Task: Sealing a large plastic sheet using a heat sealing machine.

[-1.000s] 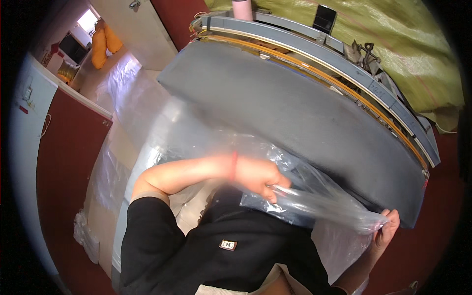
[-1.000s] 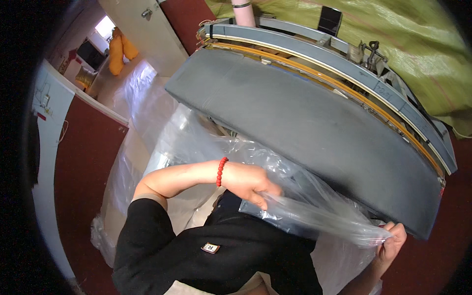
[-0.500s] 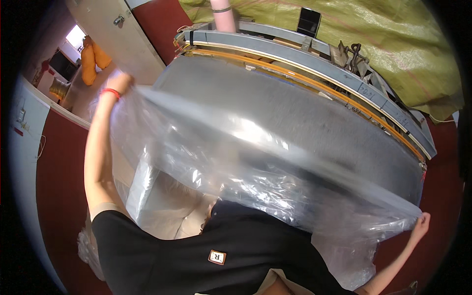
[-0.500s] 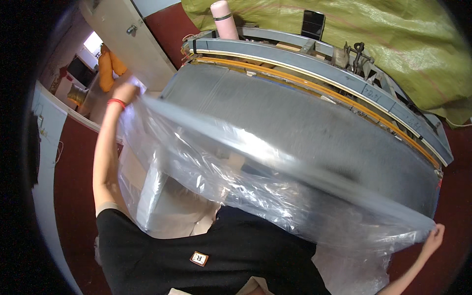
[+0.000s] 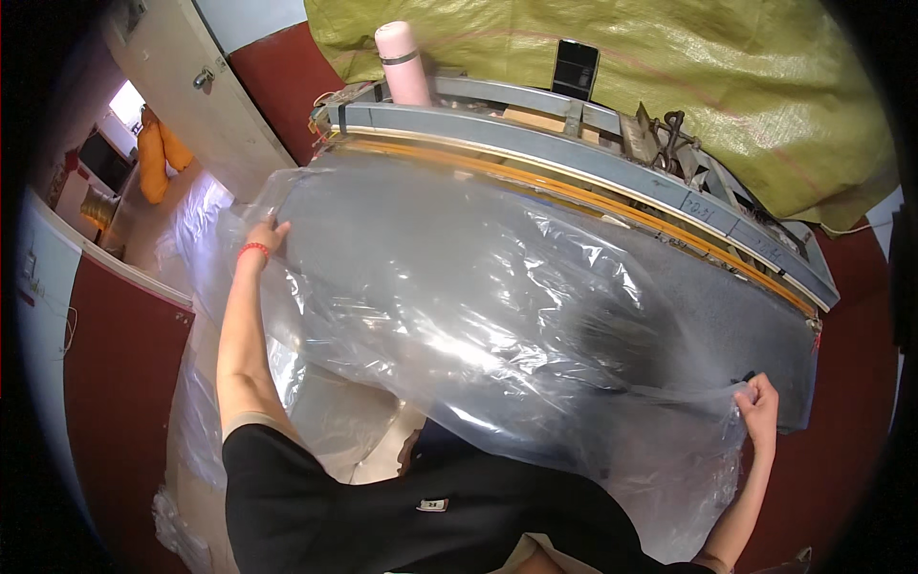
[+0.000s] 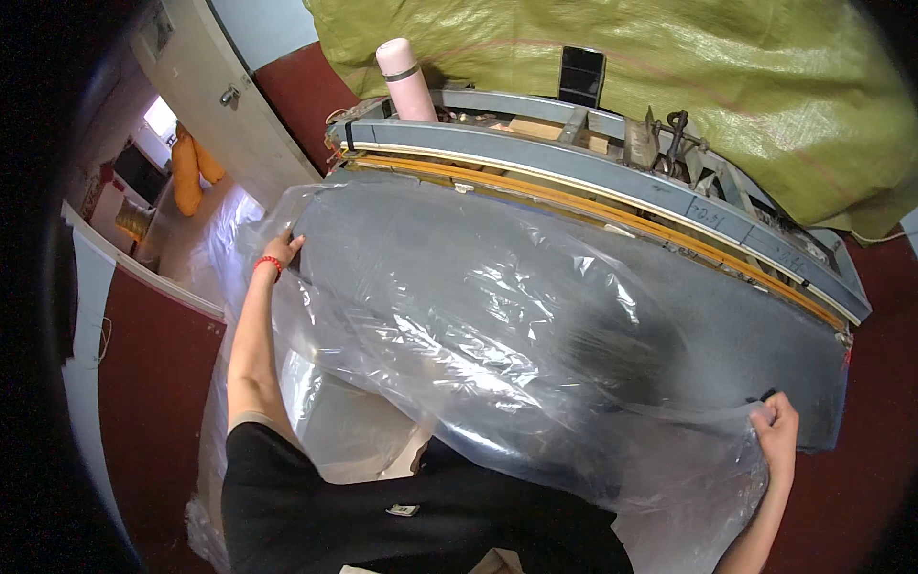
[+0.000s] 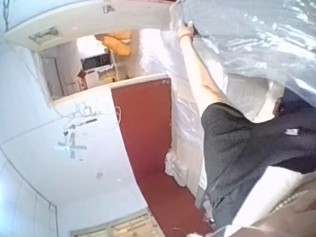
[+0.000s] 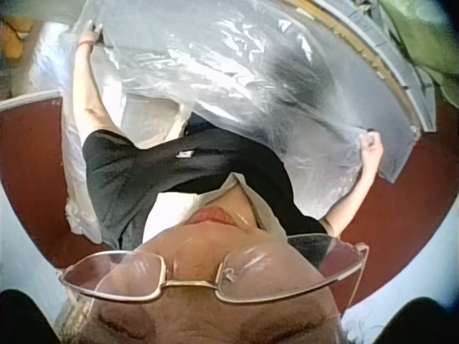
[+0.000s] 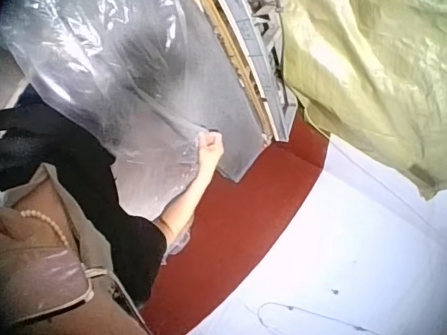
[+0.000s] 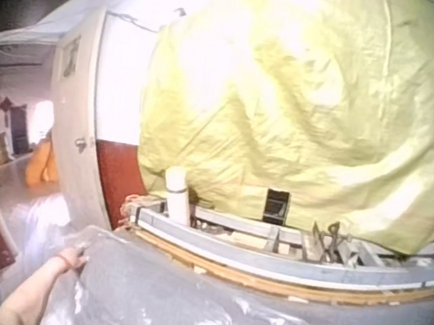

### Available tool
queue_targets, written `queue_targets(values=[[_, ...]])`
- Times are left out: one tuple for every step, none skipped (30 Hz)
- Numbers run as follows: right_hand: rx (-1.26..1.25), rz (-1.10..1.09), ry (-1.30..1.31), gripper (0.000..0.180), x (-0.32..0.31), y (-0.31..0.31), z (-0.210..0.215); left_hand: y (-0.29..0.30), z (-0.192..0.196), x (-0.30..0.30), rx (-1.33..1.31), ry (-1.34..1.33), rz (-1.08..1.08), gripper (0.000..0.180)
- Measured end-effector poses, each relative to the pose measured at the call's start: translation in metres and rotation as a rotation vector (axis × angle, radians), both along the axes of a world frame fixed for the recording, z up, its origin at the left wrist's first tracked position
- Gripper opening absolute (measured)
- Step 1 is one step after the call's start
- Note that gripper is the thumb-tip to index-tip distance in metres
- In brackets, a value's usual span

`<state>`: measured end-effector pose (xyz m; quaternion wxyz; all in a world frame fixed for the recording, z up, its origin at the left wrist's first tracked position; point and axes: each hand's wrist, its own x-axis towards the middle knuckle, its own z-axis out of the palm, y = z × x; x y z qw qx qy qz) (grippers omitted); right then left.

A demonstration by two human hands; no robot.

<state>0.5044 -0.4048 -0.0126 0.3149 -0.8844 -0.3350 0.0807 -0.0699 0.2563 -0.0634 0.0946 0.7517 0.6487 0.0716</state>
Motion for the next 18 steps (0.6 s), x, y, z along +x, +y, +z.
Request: queue_targets(values=[[-0.046,0.026,0.009,0.025,-0.012,0.008,0.010,-0.006,0.020,0.025,-0.041,0.195,-0.004,0.043],[-0.084,0.057,0.022,0.026,-0.017,0.015,0.014,-0.020,0.032,0.051,-0.038,0.198,-0.013,0.043],[-0.045,0.133,0.021,0.027,-0.017,0.020,0.015,-0.034,0.037,0.079,0.136,0.034,-0.132,0.039],[0.013,0.180,0.028,0.033,-0.018,0.027,0.016,-0.044,0.036,0.105,0.304,-0.135,-0.257,0.036],[0.072,0.233,0.038,0.040,-0.018,0.038,0.016,-0.051,0.033,0.126,0.274,-0.170,-0.405,0.038],[0.055,0.285,-0.001,0.046,-0.016,0.054,0.019,-0.056,0.025,0.144,0.234,-0.205,-0.555,0.040],[0.037,0.340,-0.038,0.052,-0.014,0.073,0.023,-0.060,0.013,0.153,0.220,-0.205,-0.567,0.040],[0.068,0.363,-0.034,0.055,-0.015,0.096,0.019,-0.063,-0.002,0.163,0.124,-0.294,-0.534,0.043],[-0.005,0.389,-0.225,0.058,-0.017,0.112,0.009,-0.067,-0.013,0.179,0.026,-0.387,-0.509,0.048],[0.076,0.518,-0.343,0.054,-0.013,0.120,-0.007,-0.078,-0.014,0.200,0.011,-0.398,-0.542,0.048],[0.085,0.620,-0.348,0.048,-0.023,0.132,-0.003,-0.094,-0.012,0.220,0.095,-0.186,-0.425,0.053],[0.097,0.725,-0.355,0.043,-0.035,0.144,0.002,-0.104,-0.010,0.237,0.186,0.021,-0.304,0.058],[0.082,0.797,-0.236,0.037,-0.037,0.152,-0.009,-0.094,-0.016,0.232,0.182,0.028,-0.292,0.063],[0.058,0.848,-0.115,0.031,-0.036,0.151,-0.021,-0.095,-0.013,0.240,0.166,0.037,-0.279,0.061],[0.051,0.828,-0.115,0.031,-0.045,0.147,-0.009,-0.092,-0.016,0.238,0.172,0.046,-0.293,0.060],[0.063,0.710,0.519,0.026,-0.055,0.142,0.011,-0.086,-0.020,0.232,0.179,0.054,-0.309,0.059],[0.090,0.525,1.137,0.022,-0.058,0.131,0.025,-0.081,-0.024,0.231,0.177,0.076,-0.320,0.058],[0.101,0.491,1.130,0.022,-0.049,0.116,0.031,-0.077,-0.024,0.225,0.176,0.100,-0.330,0.058]])
